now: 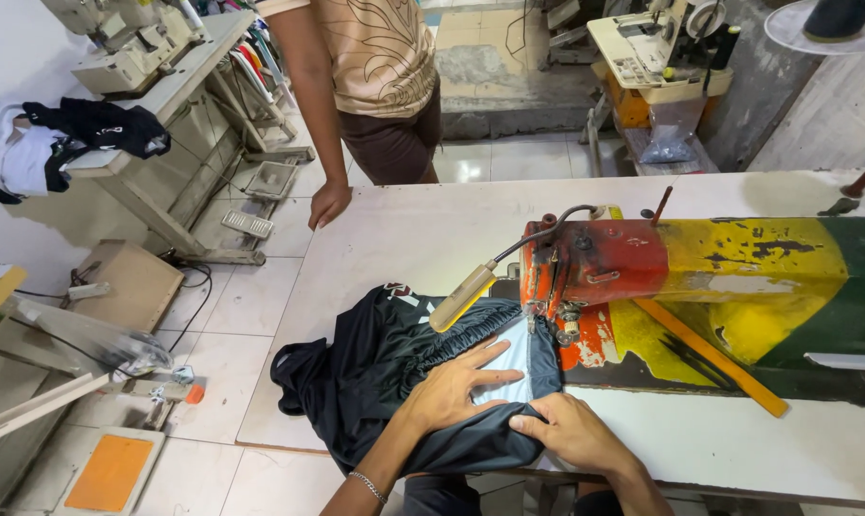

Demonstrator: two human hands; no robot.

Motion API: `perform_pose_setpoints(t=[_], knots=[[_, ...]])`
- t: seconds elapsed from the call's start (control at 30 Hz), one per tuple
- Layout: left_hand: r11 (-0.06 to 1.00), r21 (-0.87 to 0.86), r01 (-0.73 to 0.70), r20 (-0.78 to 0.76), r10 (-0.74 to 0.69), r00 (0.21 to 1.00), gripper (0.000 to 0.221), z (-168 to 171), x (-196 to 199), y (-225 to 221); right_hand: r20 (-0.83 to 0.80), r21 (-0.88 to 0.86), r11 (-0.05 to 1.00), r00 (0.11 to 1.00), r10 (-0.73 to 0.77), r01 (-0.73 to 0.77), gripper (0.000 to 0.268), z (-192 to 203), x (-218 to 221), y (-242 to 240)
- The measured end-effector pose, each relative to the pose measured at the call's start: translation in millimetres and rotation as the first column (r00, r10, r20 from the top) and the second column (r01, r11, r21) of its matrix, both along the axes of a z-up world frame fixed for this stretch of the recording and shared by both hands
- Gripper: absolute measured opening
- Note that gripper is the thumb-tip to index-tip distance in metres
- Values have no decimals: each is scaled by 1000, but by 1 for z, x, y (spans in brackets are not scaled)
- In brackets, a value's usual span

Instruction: Using a seam sealing machine to apply a strip to a black garment

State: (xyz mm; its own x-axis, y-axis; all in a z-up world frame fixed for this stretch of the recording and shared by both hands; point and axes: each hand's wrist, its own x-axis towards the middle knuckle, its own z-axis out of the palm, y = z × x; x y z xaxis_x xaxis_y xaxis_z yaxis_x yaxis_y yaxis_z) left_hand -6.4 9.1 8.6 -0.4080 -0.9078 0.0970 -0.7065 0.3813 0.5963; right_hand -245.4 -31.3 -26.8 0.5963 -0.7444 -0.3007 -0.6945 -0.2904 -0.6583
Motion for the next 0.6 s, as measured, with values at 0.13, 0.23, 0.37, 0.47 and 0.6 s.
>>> perform_pose_setpoints(t=[0.13, 0.23, 0.37, 0.47, 0.6], knots=[[1000, 31, -6, 11, 6, 1000, 40, 3, -1, 0, 10, -7, 1000, 1000, -2, 2, 57, -2, 0, 0], [1000, 27, -10, 10, 10, 1000, 40, 3, -1, 1, 12, -16, 1000, 1000, 1, -1, 57, -3, -1, 0], [1000, 8, -19, -2, 19, 1000, 40, 1, -1, 1, 37, -31, 1000, 999, 6, -5, 58, -5, -1, 0], [999, 30, -21, 3, 21, 1000, 40, 7, -3, 2, 27, -2, 1000, 1000, 0, 0, 56, 2, 0, 2], [1000, 18, -22, -2, 22, 1000, 40, 1, -2, 0, 31, 3, 1000, 999, -13, 13, 58, 3, 0, 3]])
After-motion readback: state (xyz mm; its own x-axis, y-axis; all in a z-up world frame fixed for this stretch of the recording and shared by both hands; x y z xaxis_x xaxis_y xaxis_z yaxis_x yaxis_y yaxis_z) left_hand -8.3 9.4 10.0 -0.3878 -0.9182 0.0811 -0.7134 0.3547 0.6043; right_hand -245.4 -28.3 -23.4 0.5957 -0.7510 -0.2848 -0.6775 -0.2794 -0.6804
